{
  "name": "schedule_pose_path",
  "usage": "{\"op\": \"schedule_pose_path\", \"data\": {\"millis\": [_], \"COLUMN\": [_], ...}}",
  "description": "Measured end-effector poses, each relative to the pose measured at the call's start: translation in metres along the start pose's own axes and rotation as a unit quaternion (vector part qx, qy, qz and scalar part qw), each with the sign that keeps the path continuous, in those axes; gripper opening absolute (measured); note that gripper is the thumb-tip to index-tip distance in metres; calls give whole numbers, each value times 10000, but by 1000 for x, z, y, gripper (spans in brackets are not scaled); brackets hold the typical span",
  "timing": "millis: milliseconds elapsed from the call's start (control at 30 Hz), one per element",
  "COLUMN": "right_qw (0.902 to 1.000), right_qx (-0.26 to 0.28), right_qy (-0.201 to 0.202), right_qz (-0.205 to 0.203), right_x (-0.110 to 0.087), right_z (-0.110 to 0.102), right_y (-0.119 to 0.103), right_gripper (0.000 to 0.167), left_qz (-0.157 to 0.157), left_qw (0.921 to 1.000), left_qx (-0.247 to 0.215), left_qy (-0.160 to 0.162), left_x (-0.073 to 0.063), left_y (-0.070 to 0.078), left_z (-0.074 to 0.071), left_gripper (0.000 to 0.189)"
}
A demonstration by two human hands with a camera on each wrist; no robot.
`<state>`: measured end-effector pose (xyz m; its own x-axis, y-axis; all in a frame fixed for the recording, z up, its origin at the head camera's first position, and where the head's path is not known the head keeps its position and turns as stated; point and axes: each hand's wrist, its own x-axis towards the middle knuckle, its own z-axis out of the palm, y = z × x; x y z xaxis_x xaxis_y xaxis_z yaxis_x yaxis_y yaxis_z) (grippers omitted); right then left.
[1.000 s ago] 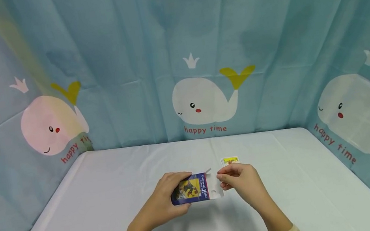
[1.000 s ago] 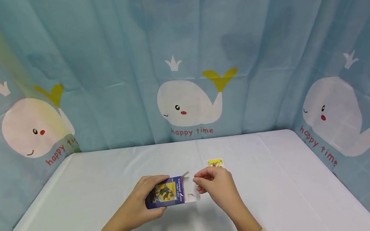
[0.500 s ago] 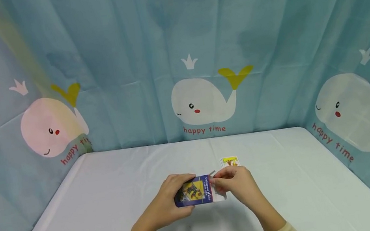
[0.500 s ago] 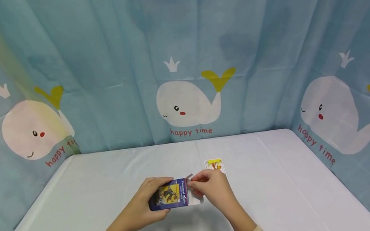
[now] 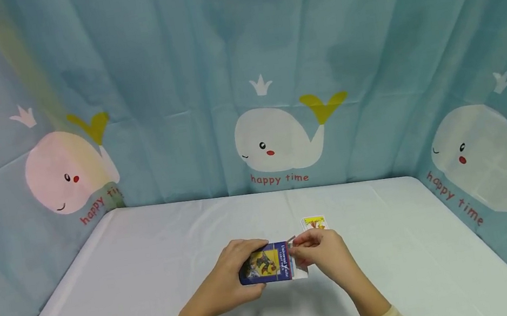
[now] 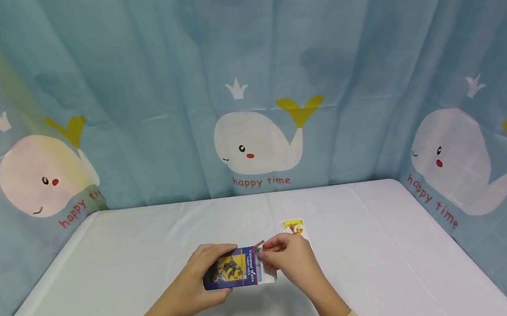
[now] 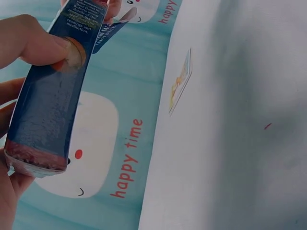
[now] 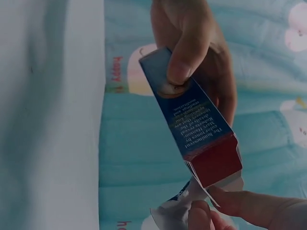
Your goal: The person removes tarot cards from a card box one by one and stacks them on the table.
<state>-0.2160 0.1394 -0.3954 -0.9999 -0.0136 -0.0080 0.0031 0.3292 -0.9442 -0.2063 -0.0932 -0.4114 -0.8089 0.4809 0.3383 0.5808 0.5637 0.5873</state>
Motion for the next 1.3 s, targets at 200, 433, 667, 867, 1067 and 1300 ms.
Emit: {"op": "schedule_pose_path", "data": {"millis": [200, 433, 667, 867, 1067, 1300], "right_qw": [9999, 9979, 9982, 9973, 9950, 9962], "right_qx": [93, -131, -346, -345, -548, -636], "right_qy": [-96, -600, -466, -610, -751, -541], "right_qz": [73, -202, -159, -226, -366, -229], "right_x": [-3, 0, 2, 2, 4, 6], "right_z": [-6, -18, -31, -43, -47, -56], "right_y": [-2, 1, 1, 1, 0, -4], "right_gripper": [22, 25, 24, 25, 25, 15], "left_qz": [-91, -114, -134, -39, -17, 54], "left_qw": [9999, 9999, 9999, 10000, 10000, 9999], "left_qx": [15, -1, 23, 3, 24, 87], "left_qy": [-88, -73, -32, 30, 67, 79], "left_x": [0, -1, -2, -2, -2, 2], "left_y": [0, -1, -1, -1, -3, -3], "left_z": [-1, -2, -2, -4, -6, -9], "left_gripper": [73, 73, 74, 74, 74, 73]}}
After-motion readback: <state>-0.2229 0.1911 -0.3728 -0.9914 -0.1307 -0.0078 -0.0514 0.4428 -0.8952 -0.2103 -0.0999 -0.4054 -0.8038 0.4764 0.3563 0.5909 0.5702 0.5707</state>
